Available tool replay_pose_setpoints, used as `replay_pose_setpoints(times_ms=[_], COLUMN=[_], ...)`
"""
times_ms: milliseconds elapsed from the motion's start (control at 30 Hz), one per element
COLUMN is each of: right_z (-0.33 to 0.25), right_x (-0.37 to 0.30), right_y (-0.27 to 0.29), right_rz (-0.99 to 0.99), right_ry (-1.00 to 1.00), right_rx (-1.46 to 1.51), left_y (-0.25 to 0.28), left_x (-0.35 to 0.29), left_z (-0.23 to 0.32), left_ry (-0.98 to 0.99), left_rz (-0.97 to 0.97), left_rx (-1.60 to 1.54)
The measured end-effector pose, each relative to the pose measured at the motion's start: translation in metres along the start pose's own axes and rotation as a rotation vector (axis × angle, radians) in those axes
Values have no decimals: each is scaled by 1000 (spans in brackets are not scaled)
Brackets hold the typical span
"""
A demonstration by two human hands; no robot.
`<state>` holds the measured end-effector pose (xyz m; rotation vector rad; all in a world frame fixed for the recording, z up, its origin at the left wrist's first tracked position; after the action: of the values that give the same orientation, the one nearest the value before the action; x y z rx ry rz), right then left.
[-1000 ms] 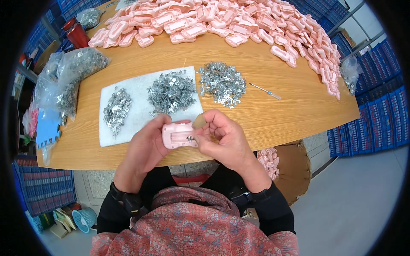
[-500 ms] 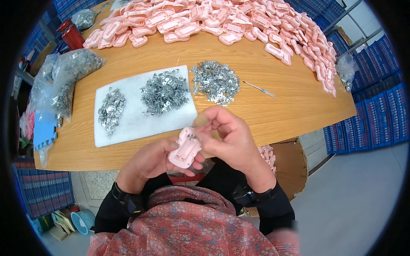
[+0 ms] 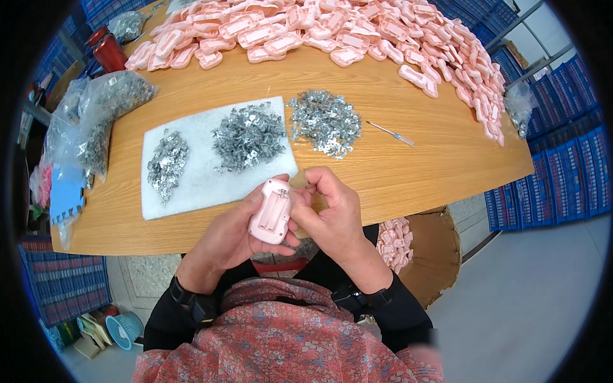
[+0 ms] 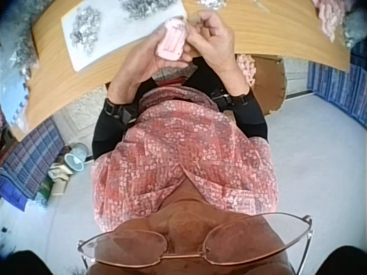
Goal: The person assembles small pink plastic cases by inserting metal pins into them. They pick up a pink plastic case, insert a metal pin into a slot, and then place the assembled unit on the table. The process is repeated continuously with multiple units.
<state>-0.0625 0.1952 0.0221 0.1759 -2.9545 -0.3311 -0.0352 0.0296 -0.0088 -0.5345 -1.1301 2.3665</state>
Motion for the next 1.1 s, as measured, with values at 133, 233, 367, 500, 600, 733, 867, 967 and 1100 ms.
replay_pose_setpoints(times_ms=[133,233,367,500,600,733,867,967,1100], right_z=[5,8,8,1,-3,-11,-15,-9,-7], right_x=[3,3,3,2,1,3,5,5,5], right_y=[0,-4,-7,-9,-11,-11,-4,3,3], right_rz=[-6,0,-8,43,69,11,-7,44,19], right_ry=[-18,-44,-104,26,185,305,178,92,-44], right_rx=[-40,-65,-162,-403,-531,-651,-581,-490,-411], left_y=[1,2,0,1,1,3,4,6,3], left_x=[0,1,4,5,8,9,8,7,6], left_z=[-1,-1,-1,-3,-4,-6,-7,-6,-4], left_ry=[-11,-11,3,1,16,35,16,8,-5], left_rz=[30,49,110,129,140,159,157,139,125], left_rx=[9,23,59,78,107,148,115,81,84])
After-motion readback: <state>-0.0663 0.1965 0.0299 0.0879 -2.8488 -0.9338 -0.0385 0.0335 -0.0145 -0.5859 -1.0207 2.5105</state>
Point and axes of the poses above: each hand's wrist, its own x-axis towards the middle knuckle, its own y-axis out of the back of the hand, z = x × y, the point moved 3 cm from there along x, towards the middle knuckle, and after that the axes turned 8 degrees about -y, right-handed, at the moved point
